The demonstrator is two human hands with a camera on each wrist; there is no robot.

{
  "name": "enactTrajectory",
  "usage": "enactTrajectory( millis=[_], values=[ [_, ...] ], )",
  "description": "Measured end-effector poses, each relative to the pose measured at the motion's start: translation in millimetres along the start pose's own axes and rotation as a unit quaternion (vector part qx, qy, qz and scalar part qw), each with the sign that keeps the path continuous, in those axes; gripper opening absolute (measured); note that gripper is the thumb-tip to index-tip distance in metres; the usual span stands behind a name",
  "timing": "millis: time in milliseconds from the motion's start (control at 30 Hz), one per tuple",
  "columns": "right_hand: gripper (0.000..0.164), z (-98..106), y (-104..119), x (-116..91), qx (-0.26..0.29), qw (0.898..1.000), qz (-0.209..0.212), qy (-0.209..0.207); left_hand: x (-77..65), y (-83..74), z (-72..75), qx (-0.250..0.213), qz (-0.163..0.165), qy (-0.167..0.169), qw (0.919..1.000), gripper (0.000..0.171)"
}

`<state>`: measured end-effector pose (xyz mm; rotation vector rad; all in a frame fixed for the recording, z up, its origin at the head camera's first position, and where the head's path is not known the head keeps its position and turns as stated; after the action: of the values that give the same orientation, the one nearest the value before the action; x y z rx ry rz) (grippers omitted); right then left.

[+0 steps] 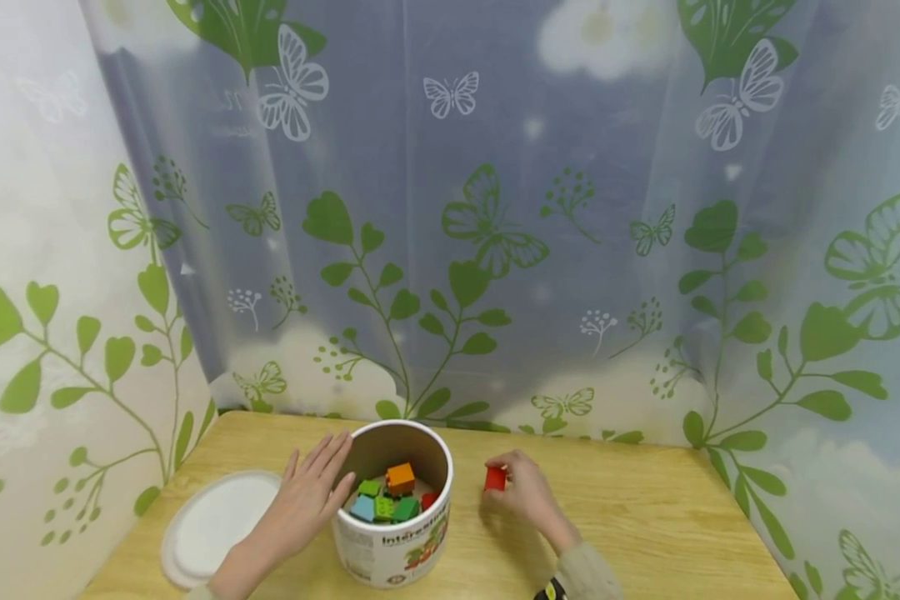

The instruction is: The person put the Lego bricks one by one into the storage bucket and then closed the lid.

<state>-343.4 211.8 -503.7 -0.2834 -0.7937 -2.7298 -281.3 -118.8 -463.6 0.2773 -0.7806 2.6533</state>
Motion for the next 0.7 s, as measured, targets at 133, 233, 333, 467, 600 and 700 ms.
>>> enactTrajectory(
  millis=[133, 233, 333, 467, 600, 700],
  values=[
    [0.038, 9.0, 9.6, 0.9, 0.013, 1.000, -0.007, -0.016, 0.0, -0.1, -0.2, -0.001, 0.000, 0.000, 1.0000, 0.063],
    [0.039, 15.4, 15.4, 1.2, 0.024, 0.999, -0.008, -0.024, 0.2, 0.4, -0.6, -0.001, 0.003, 0.002, 1.0000, 0.063],
    [0.038, 20.5, 20.1, 1.8, 0.036, 0.999, -0.009, -0.026, 0.5, 1.4, -1.4, 0.003, 0.003, 0.000, 1.0000, 0.063],
    [0.038, 25.4, 24.5, 3.1, 0.048, 0.998, -0.013, -0.025, 0.6, 2.0, -1.8, 0.003, 0.001, -0.003, 1.0000, 0.063],
    [0.038, 29.0, 27.9, 4.7, 0.044, 0.999, -0.008, -0.030, 0.5, 2.1, -2.1, -0.002, 0.000, -0.003, 1.0000, 0.063],
    [0.038, 33.0, 32.1, 6.5, 0.039, 0.998, 0.005, -0.040, 0.8, 2.6, -2.7, -0.001, 0.001, -0.004, 1.0000, 0.063]
  ],
)
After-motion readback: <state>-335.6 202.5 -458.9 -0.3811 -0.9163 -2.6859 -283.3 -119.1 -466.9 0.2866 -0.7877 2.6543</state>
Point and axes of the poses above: each hand's wrist, its own x-axis towards the middle knuckle, its own z-axis out of the back of the hand, y = z × x, the point moved 4 cm from there along x, towards the middle knuckle, and after that the axes turned 8 degrees about -x, right-handed, at the moved point
